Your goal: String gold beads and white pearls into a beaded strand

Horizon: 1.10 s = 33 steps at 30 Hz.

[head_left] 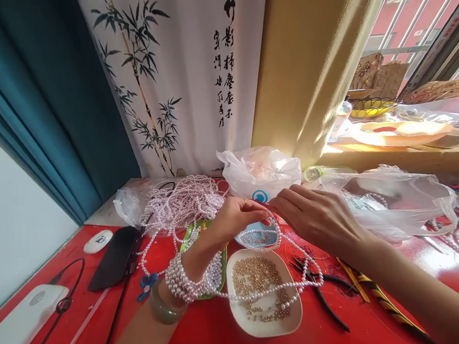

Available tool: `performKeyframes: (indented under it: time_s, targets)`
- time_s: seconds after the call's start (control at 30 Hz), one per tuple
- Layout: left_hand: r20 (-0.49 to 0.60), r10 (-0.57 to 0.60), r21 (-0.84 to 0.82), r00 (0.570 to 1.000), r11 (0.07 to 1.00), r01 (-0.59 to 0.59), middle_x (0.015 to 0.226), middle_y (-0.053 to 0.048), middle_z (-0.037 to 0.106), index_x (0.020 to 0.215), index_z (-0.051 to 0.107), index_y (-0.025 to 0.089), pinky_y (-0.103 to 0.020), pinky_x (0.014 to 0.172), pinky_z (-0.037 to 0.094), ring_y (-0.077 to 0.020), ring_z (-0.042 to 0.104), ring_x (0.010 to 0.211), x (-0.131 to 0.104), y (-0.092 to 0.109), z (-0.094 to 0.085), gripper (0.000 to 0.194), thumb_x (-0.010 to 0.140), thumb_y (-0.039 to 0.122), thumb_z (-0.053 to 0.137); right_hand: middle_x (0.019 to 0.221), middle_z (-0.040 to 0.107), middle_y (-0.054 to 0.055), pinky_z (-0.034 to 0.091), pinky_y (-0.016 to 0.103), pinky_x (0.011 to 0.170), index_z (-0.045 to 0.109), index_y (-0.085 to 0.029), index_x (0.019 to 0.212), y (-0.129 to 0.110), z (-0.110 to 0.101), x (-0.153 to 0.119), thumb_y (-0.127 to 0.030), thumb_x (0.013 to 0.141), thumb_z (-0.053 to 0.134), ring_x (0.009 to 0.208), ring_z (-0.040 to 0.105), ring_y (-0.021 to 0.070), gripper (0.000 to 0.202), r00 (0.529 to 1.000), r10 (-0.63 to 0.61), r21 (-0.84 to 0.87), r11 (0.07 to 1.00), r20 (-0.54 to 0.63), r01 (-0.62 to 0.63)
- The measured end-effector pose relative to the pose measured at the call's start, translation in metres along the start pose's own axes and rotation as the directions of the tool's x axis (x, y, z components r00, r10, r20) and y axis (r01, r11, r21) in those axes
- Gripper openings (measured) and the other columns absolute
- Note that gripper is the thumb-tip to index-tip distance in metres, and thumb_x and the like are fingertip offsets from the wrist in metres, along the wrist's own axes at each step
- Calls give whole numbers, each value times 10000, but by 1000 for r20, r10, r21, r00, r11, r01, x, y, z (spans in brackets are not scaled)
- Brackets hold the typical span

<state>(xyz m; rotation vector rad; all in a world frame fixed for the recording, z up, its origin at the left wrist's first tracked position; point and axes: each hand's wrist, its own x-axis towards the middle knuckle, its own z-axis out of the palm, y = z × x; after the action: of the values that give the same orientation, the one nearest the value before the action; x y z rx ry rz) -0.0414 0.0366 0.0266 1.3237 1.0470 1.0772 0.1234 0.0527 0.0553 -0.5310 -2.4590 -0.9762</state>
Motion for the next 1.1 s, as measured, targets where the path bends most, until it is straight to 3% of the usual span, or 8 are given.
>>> performKeyframes:
  time_s: [0.1, 0.27, 0.43, 0.6, 0.73, 0.9, 1.0, 1.1]
  targets:
    - [-48, -44, -43, 998, 998, 42, 497, 18, 528, 620, 616, 116, -208, 445, 323, -43, 379, 409, 1, -2, 3, 75, 622, 185, 586, 507, 490, -15, 225, 273, 443, 518, -178, 597, -22, -8, 3, -108, 782, 478, 479, 431, 116, 202, 987, 154, -88, 984, -39, -157]
    - [-126, -58, -274, 990, 961, 21, 621, -26, 577, 702, 587, 95, -233, 549, 396, -70, 497, 525, 2, -7, 7, 143, 621, 210, 610, 506, 555, -26, 263, 244, 451, 586, -160, 718, -54, -2, -10, -128, 789, 493, 424, 455, 85, 121, 938, 316, -13, 947, -140, -321]
    - [-89, -33, -326, 996, 945, 2, 558, 5, 537, 696, 579, 91, -206, 469, 303, -33, 407, 453, 0, -5, 6, 139, 616, 198, 617, 508, 606, -1, 304, 225, 449, 604, -180, 789, -50, 13, -29, -181, 834, 427, 444, 525, 97, 183, 911, 413, 152, 901, -13, -406]
    - [49, -73, -409, 996, 908, 86, 634, -12, 574, 674, 547, 110, -215, 502, 336, -36, 450, 482, -2, -5, 5, 92, 609, 150, 599, 513, 592, -17, 322, 215, 423, 596, -202, 781, -33, 9, -31, -308, 827, 432, 417, 491, 100, 200, 764, 568, 390, 657, 305, -645]
    - [116, -69, -393, 991, 913, 109, 642, -14, 585, 679, 560, 110, -228, 571, 388, -64, 527, 556, -4, -4, 4, 111, 593, 137, 626, 693, 626, 8, 384, 242, 523, 597, -212, 689, -18, -3, -28, -363, 785, 488, 586, 538, 129, 210, 749, 536, 516, 547, 390, -660]
    - [124, -51, -265, 991, 961, 83, 602, -23, 597, 649, 564, 100, -235, 571, 422, -90, 560, 568, -6, 0, 4, 132, 573, 152, 657, 674, 581, 28, 400, 239, 514, 591, -178, 797, -5, -3, -20, -383, 843, 365, 604, 516, 123, 309, 710, 483, 711, 225, 512, -666]
    - [61, -18, -148, 998, 989, 26, 568, -3, 578, 637, 561, 102, -233, 550, 432, -83, 545, 530, -6, -1, 6, 115, 577, 146, 650, 630, 562, 16, 381, 234, 492, 591, -160, 779, -5, 4, -16, -355, 823, 401, 548, 483, 107, 276, 723, 377, 734, 144, 580, -664]
    - [-44, 81, 2, 996, 997, -81, 615, -11, 593, 651, 572, 113, -242, 584, 446, -98, 556, 584, -4, -4, 7, 83, 590, 118, 628, 584, 541, -5, 341, 214, 446, 568, -159, 796, -8, 9, -15, -320, 791, 453, 493, 446, 89, 198, 659, 419, 716, 30, 624, -697]
